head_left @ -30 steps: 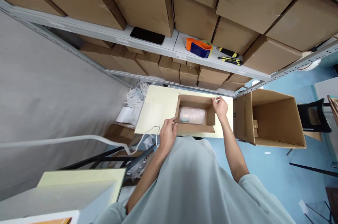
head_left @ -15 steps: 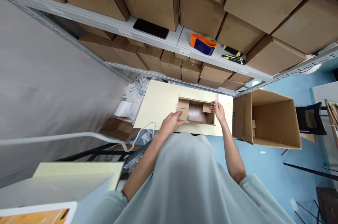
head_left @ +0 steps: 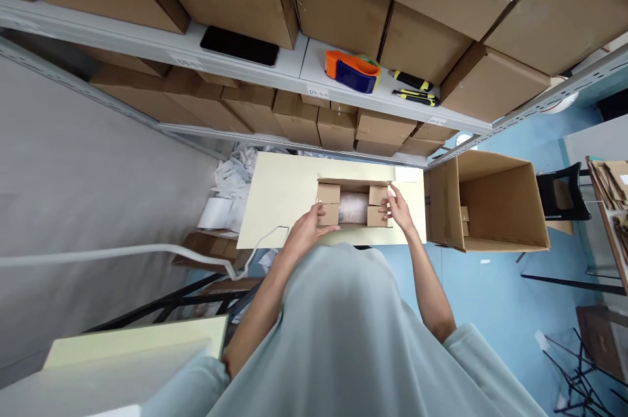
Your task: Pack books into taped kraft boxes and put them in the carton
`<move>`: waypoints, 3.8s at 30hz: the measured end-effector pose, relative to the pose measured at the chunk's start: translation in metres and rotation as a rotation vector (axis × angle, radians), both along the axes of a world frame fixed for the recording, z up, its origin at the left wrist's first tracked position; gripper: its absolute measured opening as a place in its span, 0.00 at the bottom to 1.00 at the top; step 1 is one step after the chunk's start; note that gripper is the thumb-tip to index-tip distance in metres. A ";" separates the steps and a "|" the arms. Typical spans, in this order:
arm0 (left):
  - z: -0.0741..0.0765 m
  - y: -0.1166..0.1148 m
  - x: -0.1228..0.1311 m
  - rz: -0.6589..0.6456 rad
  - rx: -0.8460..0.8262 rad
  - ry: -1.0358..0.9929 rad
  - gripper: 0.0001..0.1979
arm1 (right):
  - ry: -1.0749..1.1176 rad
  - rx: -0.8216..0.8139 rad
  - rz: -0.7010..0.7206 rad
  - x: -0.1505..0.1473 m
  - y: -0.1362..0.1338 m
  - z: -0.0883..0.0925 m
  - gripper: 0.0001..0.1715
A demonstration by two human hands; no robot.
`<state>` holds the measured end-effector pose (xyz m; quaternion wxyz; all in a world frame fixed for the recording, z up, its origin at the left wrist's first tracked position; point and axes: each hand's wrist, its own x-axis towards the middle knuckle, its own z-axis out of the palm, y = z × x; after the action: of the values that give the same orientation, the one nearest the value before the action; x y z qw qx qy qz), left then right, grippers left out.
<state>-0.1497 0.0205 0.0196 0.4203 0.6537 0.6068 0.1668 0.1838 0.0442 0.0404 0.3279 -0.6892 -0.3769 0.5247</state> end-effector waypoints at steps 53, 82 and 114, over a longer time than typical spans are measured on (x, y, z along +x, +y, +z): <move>-0.043 0.026 0.040 0.561 0.195 -0.043 0.21 | -0.622 0.086 0.092 -0.030 -0.028 -0.051 0.28; -0.033 0.031 0.027 0.283 0.345 0.077 0.18 | -0.555 0.252 0.066 -0.034 -0.033 -0.050 0.31; 0.153 0.129 0.054 0.340 0.813 -0.232 0.13 | -1.233 0.448 0.612 -0.118 0.296 0.193 0.24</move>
<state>-0.0953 0.1494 0.1728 0.1612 0.6337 0.5397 0.5302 0.0661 0.3401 0.2335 0.0275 -0.6398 -0.7679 0.0191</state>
